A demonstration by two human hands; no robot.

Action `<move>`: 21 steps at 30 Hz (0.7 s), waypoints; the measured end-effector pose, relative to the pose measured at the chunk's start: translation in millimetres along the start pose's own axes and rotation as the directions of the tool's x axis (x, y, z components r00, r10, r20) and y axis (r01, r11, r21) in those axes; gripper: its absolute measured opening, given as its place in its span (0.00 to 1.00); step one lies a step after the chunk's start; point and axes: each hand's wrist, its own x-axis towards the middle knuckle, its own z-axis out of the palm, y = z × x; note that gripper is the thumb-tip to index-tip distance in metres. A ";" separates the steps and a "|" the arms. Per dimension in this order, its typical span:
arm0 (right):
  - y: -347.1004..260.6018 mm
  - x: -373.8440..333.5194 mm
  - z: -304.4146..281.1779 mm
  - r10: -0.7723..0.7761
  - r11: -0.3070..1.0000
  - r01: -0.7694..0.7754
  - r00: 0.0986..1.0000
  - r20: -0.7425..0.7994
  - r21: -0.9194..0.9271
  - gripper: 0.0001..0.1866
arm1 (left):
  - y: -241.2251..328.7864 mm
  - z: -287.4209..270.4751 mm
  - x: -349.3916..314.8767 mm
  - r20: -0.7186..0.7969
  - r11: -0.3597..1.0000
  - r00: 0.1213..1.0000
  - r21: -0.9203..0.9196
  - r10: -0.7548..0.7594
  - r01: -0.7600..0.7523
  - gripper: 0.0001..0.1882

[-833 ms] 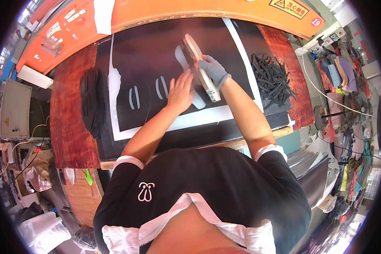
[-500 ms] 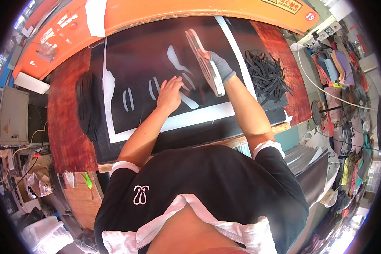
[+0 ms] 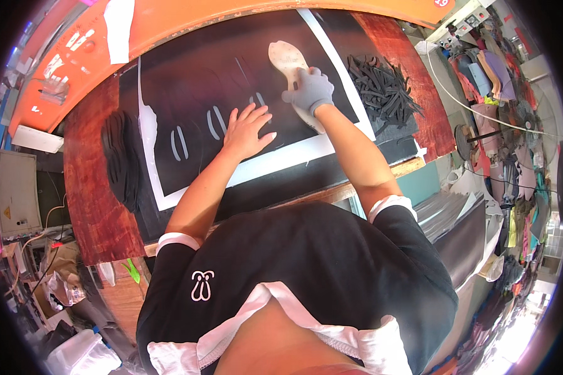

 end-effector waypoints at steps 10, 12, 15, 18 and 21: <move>-5.7 1.2 2.4 -0.018 0.999 0.018 1.000 0.014 0.038 0.35 | -2.9 0.9 0.6 -0.028 0.999 1.000 -0.037 0.010 -0.011 0.27; 1.7 4.9 7.5 -0.049 0.998 0.050 0.999 -0.015 0.044 0.34 | -3.4 1.0 0.9 -0.029 0.999 1.000 -0.034 0.011 -0.012 0.26; 27.1 12.5 15.4 -0.029 0.937 0.053 0.997 -0.076 0.346 0.35 | -4.5 1.6 -0.1 -0.024 1.000 1.000 -0.027 0.012 -0.012 0.26; 61.8 3.0 27.6 0.033 0.838 0.107 0.969 -0.246 0.536 0.32 | -6.2 2.0 0.3 -0.036 0.999 0.999 -0.027 0.021 -0.022 0.26; 90.8 -34.4 42.4 0.119 0.775 0.110 0.942 -0.314 0.622 0.27 | -5.7 1.7 1.6 -0.044 0.999 0.999 -0.019 0.029 -0.029 0.25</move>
